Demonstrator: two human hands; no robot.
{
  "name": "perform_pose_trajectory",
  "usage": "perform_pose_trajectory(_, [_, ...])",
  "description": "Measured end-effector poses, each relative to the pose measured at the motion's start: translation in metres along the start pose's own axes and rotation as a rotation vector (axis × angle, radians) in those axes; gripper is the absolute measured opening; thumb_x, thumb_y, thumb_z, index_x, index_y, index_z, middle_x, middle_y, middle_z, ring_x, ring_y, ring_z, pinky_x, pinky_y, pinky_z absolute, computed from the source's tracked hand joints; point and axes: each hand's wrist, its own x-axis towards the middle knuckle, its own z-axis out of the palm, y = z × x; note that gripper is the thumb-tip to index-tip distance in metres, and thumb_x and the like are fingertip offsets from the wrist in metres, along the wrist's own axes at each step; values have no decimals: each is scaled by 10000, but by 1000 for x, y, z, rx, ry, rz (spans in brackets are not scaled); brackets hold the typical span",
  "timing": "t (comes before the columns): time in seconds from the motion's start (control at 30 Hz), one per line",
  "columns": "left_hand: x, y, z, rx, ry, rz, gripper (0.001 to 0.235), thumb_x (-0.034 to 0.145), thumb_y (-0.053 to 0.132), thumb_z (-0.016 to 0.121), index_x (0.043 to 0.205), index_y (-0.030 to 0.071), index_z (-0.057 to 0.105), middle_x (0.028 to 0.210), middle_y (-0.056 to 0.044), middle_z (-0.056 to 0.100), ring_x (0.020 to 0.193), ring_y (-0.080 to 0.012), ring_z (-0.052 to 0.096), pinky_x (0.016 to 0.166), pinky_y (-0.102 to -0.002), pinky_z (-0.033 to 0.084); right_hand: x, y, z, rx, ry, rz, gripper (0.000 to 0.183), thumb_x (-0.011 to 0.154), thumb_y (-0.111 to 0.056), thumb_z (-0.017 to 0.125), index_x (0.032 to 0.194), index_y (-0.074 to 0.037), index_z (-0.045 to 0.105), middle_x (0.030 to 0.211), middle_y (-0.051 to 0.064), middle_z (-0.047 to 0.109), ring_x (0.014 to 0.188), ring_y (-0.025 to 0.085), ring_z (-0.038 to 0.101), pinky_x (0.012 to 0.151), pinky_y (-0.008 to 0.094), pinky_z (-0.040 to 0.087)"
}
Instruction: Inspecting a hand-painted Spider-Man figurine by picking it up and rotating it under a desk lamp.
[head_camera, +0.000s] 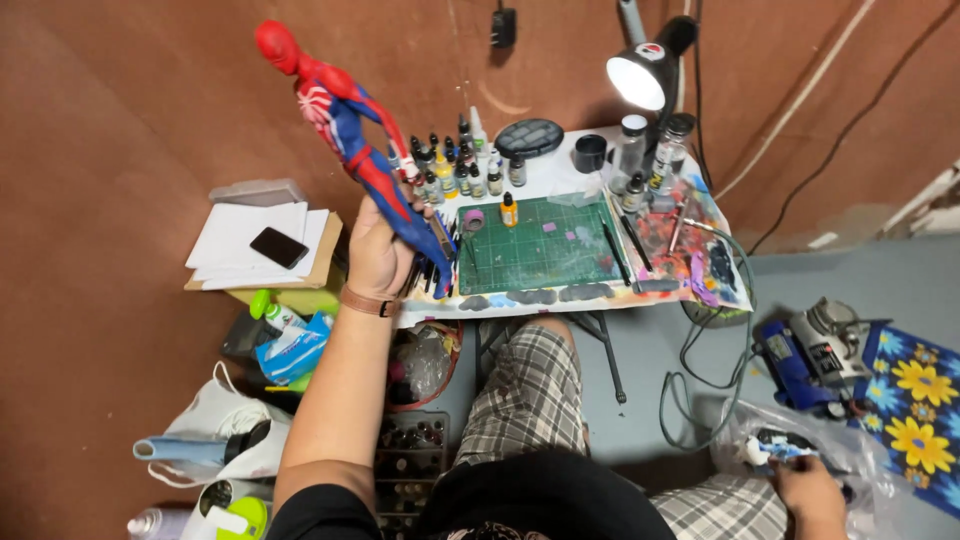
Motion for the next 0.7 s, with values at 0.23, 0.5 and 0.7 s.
perform_pose_trajectory(0.23, [-17, -16, -28, 139, 8, 103, 306, 1049, 142, 602, 1340, 48, 590, 1106, -72, 680, 956, -159, 626, 904, -293, 540, 10, 2, 5, -96, -19, -88, 630, 868, -546, 683, 1243, -47, 773, 1275, 269, 783, 1224, 446, 686, 1010, 473, 496])
perform_pose_trajectory(0.5, [-43, -21, -29, 406, -11, 106, 403, 1066, 180, 519, 1449, 58, 507, 1237, -72, 671, 1064, -139, 645, 925, -270, 546, 4, 4, 39, 866, 355, -105, 209, 971, -112, 823, 945, -24, 636, 824, 207, 691, 654, 272, 654, 513, 452, 574])
perform_pose_trajectory(0.7, [-59, 1, -26, 434, 106, 189, 365, 1050, 72, 502, 1411, 38, 537, 1311, -96, 646, 1215, -189, 597, 1097, -344, 485, -140, -118, -45, 917, 134, 122, 111, 1016, -254, 720, 1028, -183, 636, 990, 54, 741, 913, 198, 678, 702, 469, 540])
